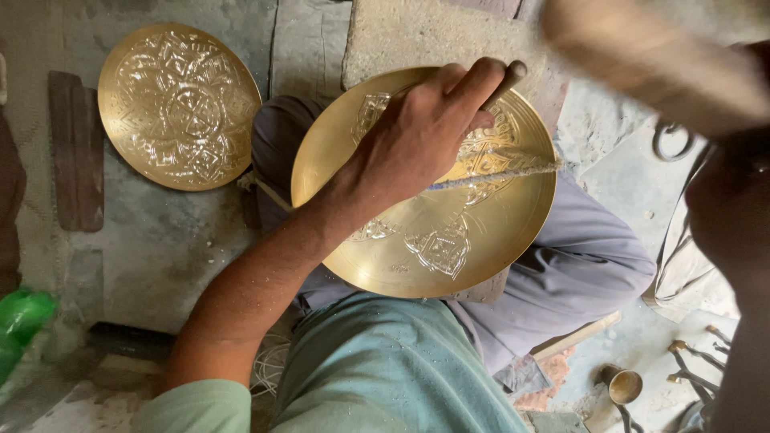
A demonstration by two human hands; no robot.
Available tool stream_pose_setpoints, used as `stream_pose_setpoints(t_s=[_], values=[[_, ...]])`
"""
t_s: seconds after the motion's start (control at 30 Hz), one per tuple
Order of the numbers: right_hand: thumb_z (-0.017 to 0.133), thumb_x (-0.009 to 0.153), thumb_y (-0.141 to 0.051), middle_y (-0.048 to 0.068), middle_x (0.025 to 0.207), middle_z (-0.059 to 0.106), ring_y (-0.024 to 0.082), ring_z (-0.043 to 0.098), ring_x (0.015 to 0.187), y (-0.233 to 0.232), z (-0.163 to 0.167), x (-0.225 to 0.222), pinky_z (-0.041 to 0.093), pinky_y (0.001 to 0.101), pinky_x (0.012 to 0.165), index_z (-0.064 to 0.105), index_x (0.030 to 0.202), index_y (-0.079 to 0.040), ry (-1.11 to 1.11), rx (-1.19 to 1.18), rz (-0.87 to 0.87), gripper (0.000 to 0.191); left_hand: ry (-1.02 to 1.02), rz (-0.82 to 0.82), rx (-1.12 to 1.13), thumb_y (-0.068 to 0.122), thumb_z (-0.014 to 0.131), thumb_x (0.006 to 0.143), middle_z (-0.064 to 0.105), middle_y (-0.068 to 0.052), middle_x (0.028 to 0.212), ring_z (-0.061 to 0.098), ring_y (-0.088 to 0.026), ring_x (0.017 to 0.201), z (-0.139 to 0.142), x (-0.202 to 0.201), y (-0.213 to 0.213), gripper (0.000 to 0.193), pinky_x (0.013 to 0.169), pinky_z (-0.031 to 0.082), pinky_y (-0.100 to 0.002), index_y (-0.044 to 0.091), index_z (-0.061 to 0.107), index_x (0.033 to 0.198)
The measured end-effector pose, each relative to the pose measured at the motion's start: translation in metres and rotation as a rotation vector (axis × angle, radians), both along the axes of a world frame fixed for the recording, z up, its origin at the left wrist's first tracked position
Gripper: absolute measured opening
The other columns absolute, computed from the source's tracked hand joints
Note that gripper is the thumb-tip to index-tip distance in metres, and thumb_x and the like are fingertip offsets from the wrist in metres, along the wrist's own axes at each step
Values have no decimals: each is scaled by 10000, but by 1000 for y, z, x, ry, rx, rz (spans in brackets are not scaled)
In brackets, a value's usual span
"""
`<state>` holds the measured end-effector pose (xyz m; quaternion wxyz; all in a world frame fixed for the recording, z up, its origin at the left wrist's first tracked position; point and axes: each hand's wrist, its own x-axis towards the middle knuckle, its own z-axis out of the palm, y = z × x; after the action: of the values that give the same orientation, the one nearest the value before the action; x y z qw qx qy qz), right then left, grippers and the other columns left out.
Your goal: The person sits on the floor and uses a chisel and wooden mallet to engrave geometric patterns into a brass plate. They repeatedly strike the chisel to deepen the design, occasionally repositioning the plate and adjusting the chisel angle.
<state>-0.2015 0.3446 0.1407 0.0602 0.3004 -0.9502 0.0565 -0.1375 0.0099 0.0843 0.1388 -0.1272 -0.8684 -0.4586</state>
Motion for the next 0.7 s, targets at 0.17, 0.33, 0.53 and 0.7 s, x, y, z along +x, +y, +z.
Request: stream_pose_setpoints(t_s=[0.17,0.33,0.53,0.7], values=[[525,1108,44,239,1146,689,314,688,942,18,-27,-13,538,356,775,575,1338,68,-112,17,-204,237,24,-9,-1,86,690,1041,614,-111,935,715,-297,838,0,-2,-1,329,639,554,-440,102,456,1272],[514,1129,36,236,1064,688,298,674,858,36,-42,-16,520,344,705,593,1294,83,-137,42,-230,189,44,-23,24,54,666,1055,591,-130,942,695,-320,837,-2,0,-3,337,639,536,-459,97,441,1303],[500,1154,25,232,967,688,278,657,756,12,-23,-9,498,330,621,615,1241,101,-73,31,-114,162,32,-30,11,43,657,1071,599,-115,978,707,-310,883,-2,0,-3,314,649,528,-451,102,424,1274],[489,1175,17,229,886,687,262,643,671,27,-30,-16,480,318,552,633,1197,116,-2,137,-44,176,16,-24,-15,58,674,1039,605,-110,939,725,-294,842,-3,-1,-3,331,615,566,-419,109,444,1271]])
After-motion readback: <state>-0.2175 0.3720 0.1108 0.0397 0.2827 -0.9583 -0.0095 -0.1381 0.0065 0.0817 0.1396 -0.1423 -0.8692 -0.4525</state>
